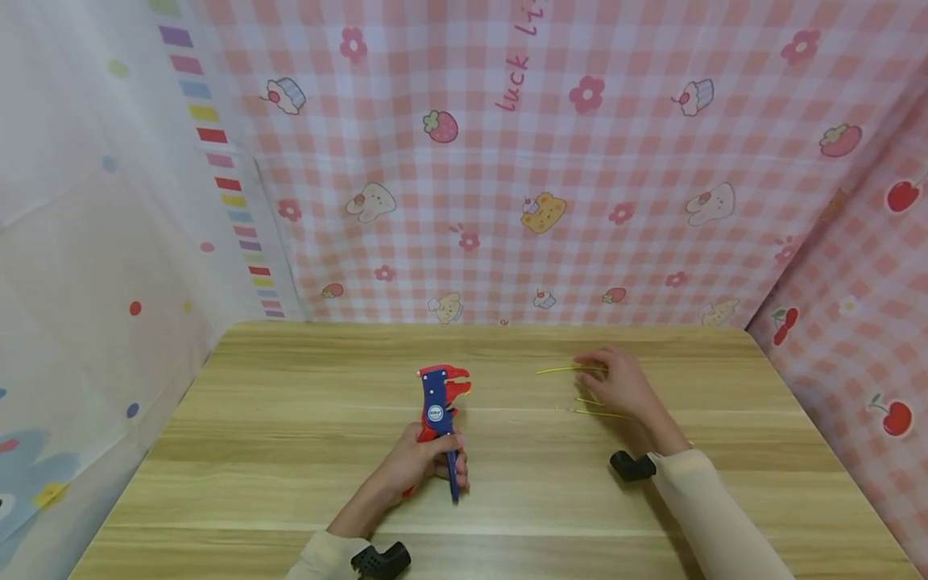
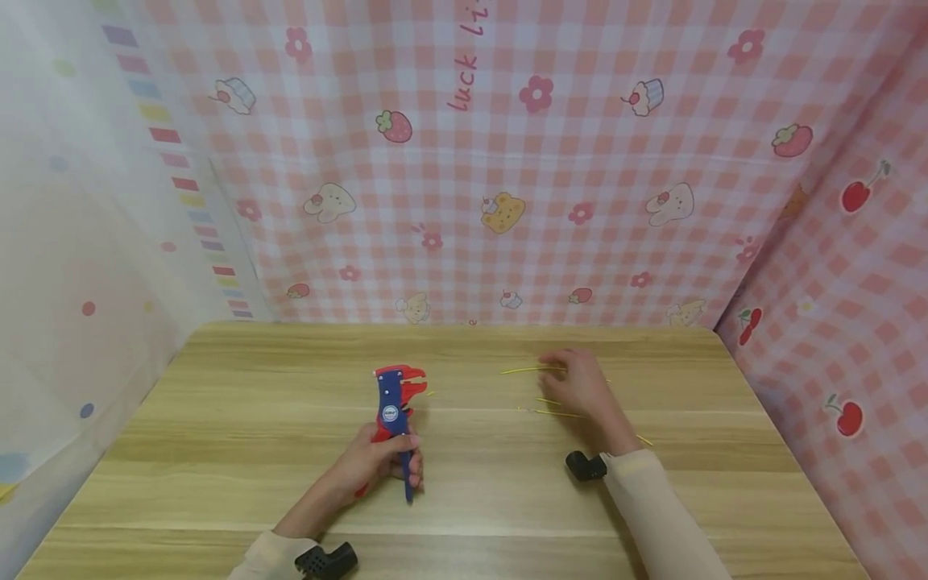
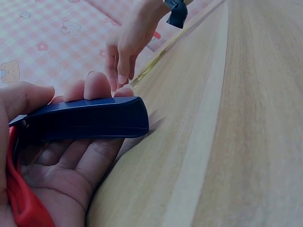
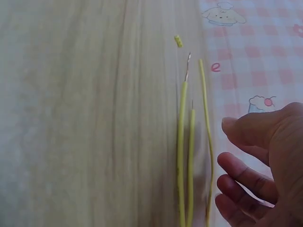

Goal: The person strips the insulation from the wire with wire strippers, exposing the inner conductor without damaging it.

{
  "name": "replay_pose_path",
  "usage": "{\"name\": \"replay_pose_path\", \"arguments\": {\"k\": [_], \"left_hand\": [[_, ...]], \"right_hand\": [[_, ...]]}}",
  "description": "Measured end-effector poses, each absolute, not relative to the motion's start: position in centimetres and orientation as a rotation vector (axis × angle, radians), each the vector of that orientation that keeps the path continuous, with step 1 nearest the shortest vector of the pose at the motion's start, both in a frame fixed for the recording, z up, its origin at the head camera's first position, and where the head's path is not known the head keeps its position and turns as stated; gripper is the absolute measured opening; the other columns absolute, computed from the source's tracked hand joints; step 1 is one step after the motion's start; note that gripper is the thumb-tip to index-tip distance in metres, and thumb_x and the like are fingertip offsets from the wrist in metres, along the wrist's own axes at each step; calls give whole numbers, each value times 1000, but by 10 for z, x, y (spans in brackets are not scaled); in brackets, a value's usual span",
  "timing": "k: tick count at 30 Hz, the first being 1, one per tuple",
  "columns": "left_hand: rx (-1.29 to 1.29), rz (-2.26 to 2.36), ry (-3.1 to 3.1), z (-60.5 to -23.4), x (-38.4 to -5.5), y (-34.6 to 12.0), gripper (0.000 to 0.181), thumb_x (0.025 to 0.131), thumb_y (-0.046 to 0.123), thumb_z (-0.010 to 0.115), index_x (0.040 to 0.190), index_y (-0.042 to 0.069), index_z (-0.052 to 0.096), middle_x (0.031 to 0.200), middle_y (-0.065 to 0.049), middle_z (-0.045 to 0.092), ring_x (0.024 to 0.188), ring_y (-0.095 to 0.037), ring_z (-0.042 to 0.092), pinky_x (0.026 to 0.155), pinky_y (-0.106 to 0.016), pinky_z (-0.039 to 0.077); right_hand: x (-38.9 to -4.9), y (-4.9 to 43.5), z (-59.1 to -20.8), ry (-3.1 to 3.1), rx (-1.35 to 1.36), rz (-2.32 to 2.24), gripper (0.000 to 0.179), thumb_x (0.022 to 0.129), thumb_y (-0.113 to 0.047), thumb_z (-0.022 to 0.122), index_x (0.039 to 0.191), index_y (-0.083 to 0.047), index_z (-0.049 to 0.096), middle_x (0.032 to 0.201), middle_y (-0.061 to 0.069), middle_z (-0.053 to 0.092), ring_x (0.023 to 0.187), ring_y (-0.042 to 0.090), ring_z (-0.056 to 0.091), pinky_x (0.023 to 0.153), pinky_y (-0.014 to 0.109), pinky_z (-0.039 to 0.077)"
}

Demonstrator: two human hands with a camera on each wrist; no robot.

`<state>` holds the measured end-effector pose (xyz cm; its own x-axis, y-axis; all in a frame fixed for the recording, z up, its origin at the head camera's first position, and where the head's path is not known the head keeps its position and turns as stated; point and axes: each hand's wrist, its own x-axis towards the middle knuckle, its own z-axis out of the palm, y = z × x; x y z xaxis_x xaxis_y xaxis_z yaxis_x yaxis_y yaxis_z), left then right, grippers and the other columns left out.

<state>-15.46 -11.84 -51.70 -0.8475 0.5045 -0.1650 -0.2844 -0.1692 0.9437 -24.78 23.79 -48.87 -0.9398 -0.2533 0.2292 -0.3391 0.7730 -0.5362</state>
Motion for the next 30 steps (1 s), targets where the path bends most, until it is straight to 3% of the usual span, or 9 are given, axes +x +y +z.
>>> {"name": "replay_pose_path", "arguments": {"k": [19,30], "left_hand": [[254,2063,1572,-518,-156,-120,25,100,20,64,108,-2,54,76,-5,72,69,-20,74,72,-40,65],[242,2041,1585,-517,-155,-119,23,103,16,59,110,-5,53,76,-4,72,70,-19,75,75,-41,65]], "right_hand": [[-261,238,-502,-2803,413,820,5,93,-6,71,91,-5,75,103,19,69,104,40,59,96,55,43],[-256,240,-498,-2802,453,837,5,95,-4,69,91,-6,69,93,13,69,93,31,63,88,49,51]]}}
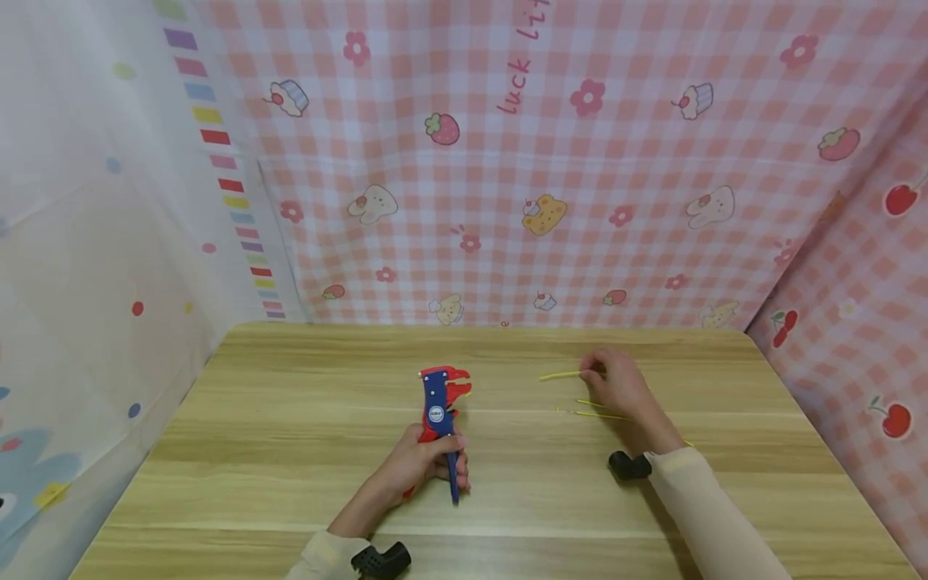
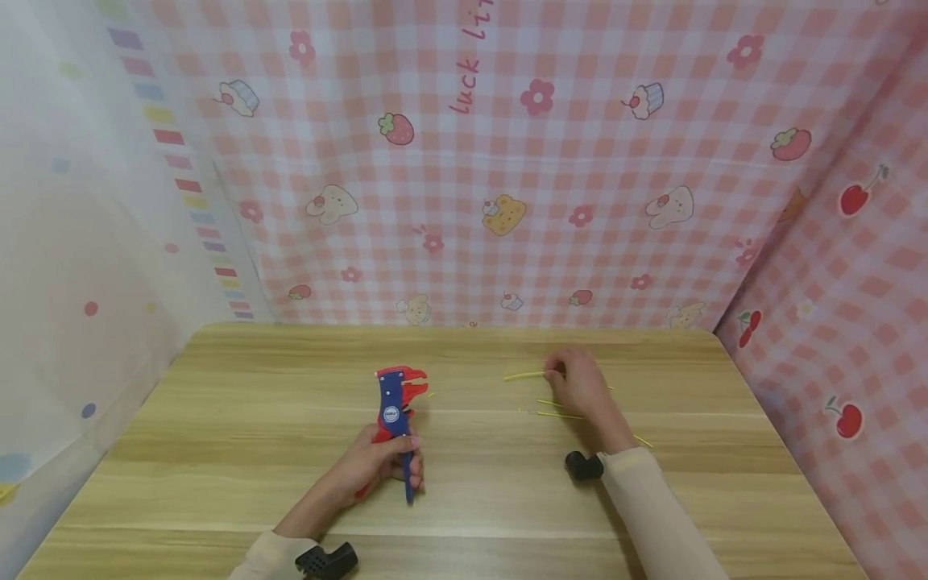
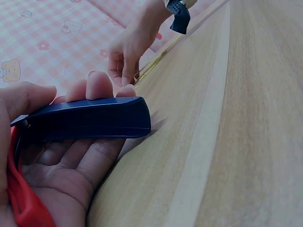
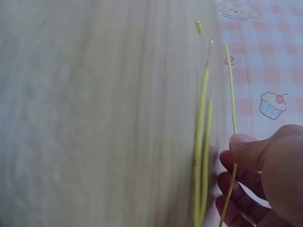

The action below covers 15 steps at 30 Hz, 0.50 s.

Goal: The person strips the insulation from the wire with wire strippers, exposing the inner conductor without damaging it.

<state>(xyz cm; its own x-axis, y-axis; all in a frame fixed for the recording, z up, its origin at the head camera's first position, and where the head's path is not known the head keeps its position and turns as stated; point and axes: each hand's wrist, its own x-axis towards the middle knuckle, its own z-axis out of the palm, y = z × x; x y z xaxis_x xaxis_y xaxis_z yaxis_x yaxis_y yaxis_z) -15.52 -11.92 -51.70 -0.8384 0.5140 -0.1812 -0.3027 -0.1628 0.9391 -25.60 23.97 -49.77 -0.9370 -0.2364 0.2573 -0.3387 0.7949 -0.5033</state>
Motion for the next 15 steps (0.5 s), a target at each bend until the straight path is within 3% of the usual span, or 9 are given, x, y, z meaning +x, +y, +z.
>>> {"name": "replay_pose_path", "arguments": {"k": [6,15], "left_hand": [[246,2043,1587,-517,-155,-119,20,104,14,56,110,-5,53,76,-4,72,70,-19,74,75,-42,65],[252,2060,1566,-518,-155,-119,22,102,15,59,111,-4,52,76,-5,71,69,-19,74,76,-43,65]], "right_hand": [[-250,240,-488,-2814,440,897,4,97,-5,67,94,-4,68,90,11,69,85,23,62,77,40,51],[-243,243,-483,-2799,476,900,9,97,-3,65,101,-1,73,99,15,73,90,27,67,81,43,55]]}}
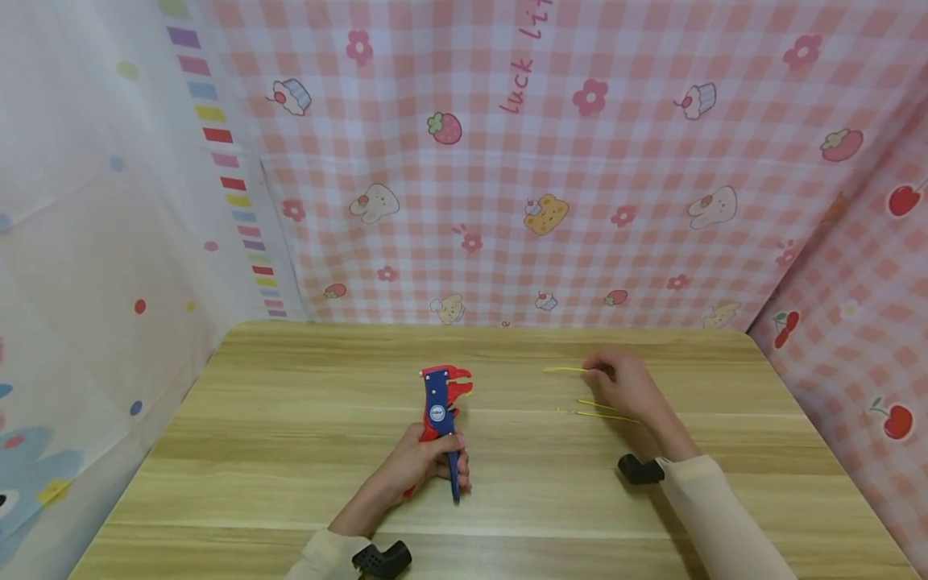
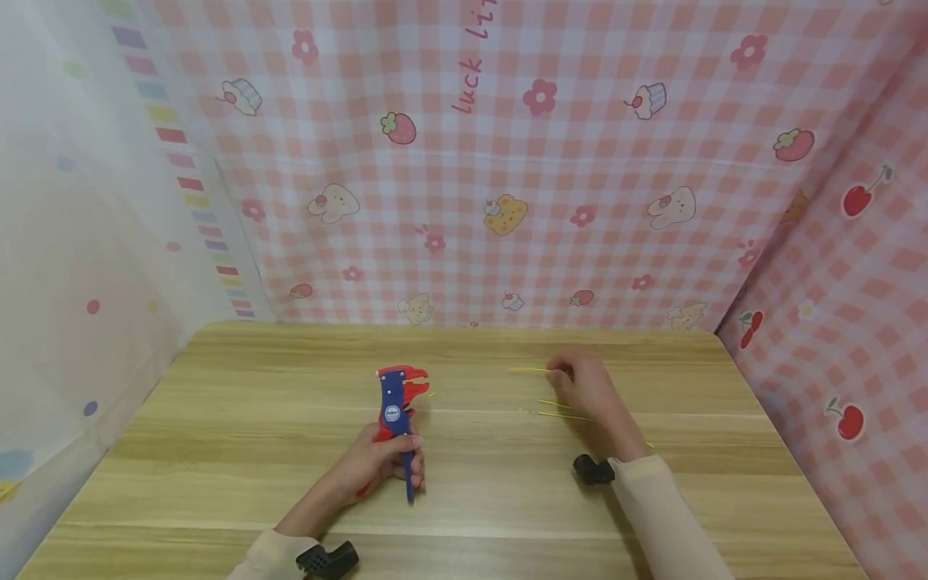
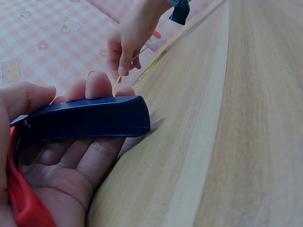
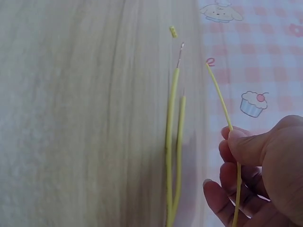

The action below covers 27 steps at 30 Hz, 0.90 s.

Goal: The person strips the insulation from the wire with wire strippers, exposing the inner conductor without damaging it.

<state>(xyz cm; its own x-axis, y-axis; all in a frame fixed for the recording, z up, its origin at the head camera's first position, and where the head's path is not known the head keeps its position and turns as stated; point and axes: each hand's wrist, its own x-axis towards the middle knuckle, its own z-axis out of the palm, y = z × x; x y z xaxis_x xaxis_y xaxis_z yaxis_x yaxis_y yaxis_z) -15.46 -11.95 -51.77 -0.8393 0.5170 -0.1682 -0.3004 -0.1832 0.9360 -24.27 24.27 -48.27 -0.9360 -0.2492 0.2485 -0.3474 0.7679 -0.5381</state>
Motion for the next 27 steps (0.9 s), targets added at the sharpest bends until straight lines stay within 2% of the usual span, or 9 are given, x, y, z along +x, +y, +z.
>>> {"name": "replay_pose_path", "arguments": {"k": [3,7,14,19,27], "left_hand": [[257,2063,1565,-518,-155,-119,22,102,15,60,110,-4,53,75,-4,71,69,-19,74,75,-42,65],[254,2062,1568,-517,-155,-119,24,101,15,60,111,-5,52,75,-4,71,69,-19,74,75,-42,65],[219,2050,1564,-516,-154,-119,27,102,17,61,114,-5,51,76,-4,71,69,-19,74,76,-43,65],[209,2049,1563,-517,-155,-119,26,101,19,61,113,-2,52,77,-5,71,69,-19,74,77,-43,65],[226,2006,1594,-515,-154,-119,38,101,24,64,118,-6,50,80,-6,72,73,-20,75,79,-41,65]], "right_hand": [[-240,244,-480,-2797,483,886,14,98,-1,62,105,1,73,104,19,73,92,30,68,81,46,57],[-238,246,-478,-2791,483,875,16,98,0,60,106,2,73,103,19,73,88,27,66,77,42,55],[-231,247,-478,-2764,439,929,10,97,-6,65,100,-1,73,86,10,71,73,16,59,63,25,49],[-223,242,-478,-2765,404,1008,8,97,-10,66,98,-6,72,77,4,67,68,13,54,55,22,45],[-208,230,-476,-2780,407,1097,5,97,-11,67,96,-9,71,76,0,65,67,10,54,60,22,45]]}}
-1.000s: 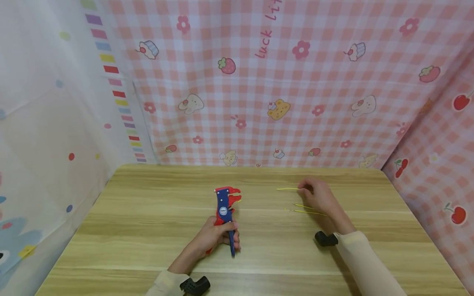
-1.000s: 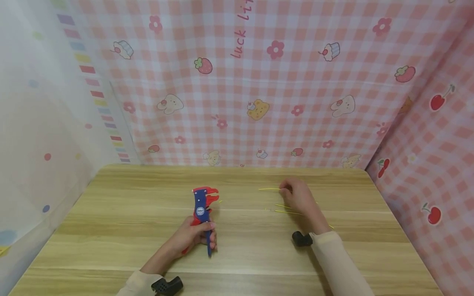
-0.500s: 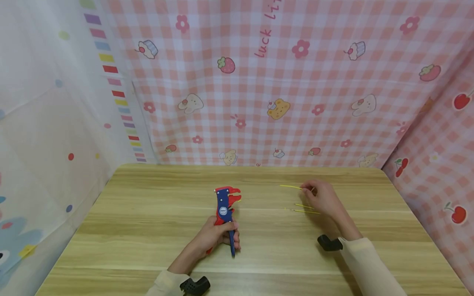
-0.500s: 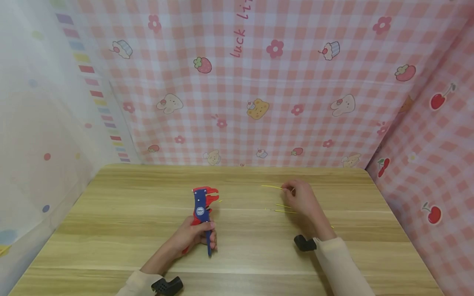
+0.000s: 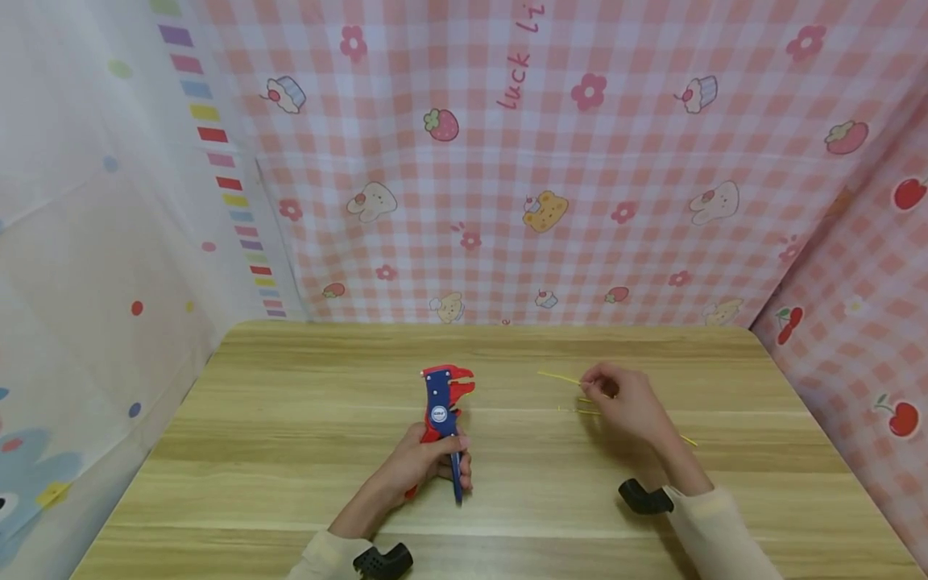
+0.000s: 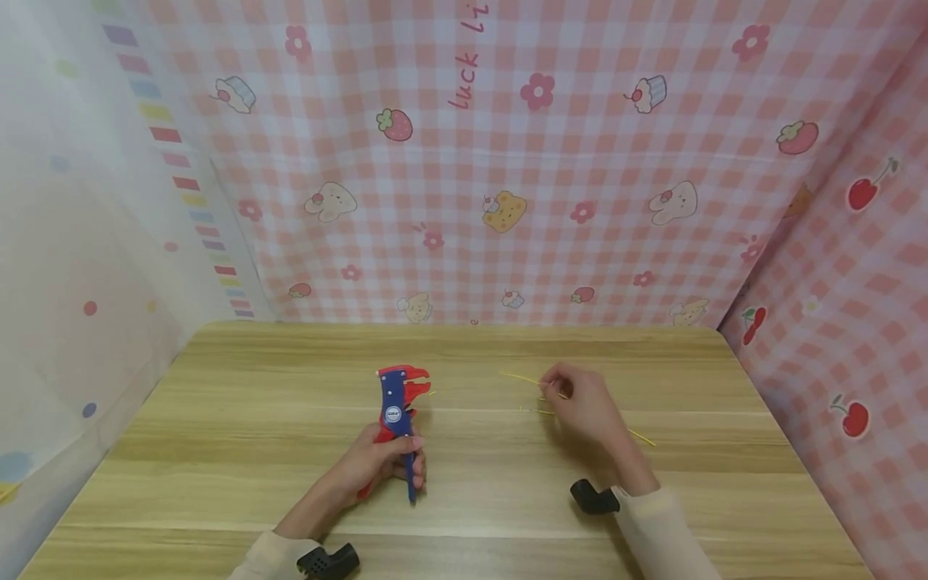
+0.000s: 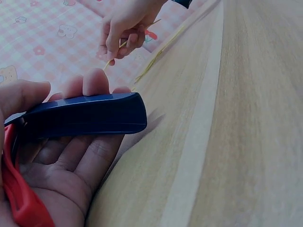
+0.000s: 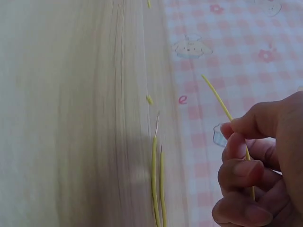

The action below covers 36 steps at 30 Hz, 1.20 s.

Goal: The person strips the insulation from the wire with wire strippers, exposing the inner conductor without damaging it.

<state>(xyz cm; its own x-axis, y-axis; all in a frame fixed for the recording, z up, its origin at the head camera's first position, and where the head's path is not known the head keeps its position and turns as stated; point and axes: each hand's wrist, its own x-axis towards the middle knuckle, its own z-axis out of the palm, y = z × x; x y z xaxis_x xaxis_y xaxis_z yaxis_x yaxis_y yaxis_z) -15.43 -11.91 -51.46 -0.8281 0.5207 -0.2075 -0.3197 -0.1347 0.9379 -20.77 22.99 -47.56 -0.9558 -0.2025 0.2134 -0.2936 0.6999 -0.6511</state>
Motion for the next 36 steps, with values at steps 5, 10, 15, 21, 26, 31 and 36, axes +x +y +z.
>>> {"name": "replay_pose_path", "arguments": {"k": [5,10,15,21,26,31,36], "left_hand": [[247,1998,1607,-514,-154,-118,38,101,22,63,118,-9,50,79,-5,72,72,-20,75,77,-40,65],[267,1996,1602,-513,-153,-117,36,103,19,60,118,-11,49,79,-4,72,73,-19,75,78,-41,65],[287,2010,1562,-513,-151,-114,33,103,19,61,116,-9,50,80,-4,72,74,-20,76,78,-42,65],[325,2012,1528,-511,-147,-109,29,103,19,60,114,-6,50,80,-3,72,73,-19,75,77,-41,65],[338,2004,1511,-511,-146,-107,27,104,14,56,116,-9,47,80,-3,72,73,-18,75,77,-41,65],[346,2001,1502,-511,-144,-105,24,104,13,56,115,-6,48,80,-3,72,73,-18,75,77,-41,65],[366,2003,1495,-510,-142,-102,13,103,13,57,108,1,52,79,-2,72,73,-18,75,76,-41,65]], "right_hand": [[-200,224,-474,-2790,428,1163,6,96,-10,66,98,-8,71,73,1,65,65,8,55,60,21,45],[-195,220,-473,-2776,461,1226,6,96,-8,66,99,-6,71,73,2,65,63,7,54,58,21,44],[-191,217,-474,-2767,475,1272,5,95,-6,67,97,-7,71,72,-3,61,62,6,52,57,21,44],[-186,213,-474,-2758,472,1313,4,95,-9,68,96,-8,72,70,-4,59,61,5,51,58,21,43],[-182,209,-470,-2756,485,1338,4,96,-12,70,95,-9,72,67,-5,56,58,4,48,55,21,40],[-179,205,-468,-2768,474,1383,6,96,-15,71,95,-9,72,66,-4,53,56,3,45,51,20,37],[-177,202,-467,-2774,481,1412,8,97,-17,71,96,-9,71,67,-4,53,56,3,45,50,20,36]]}}
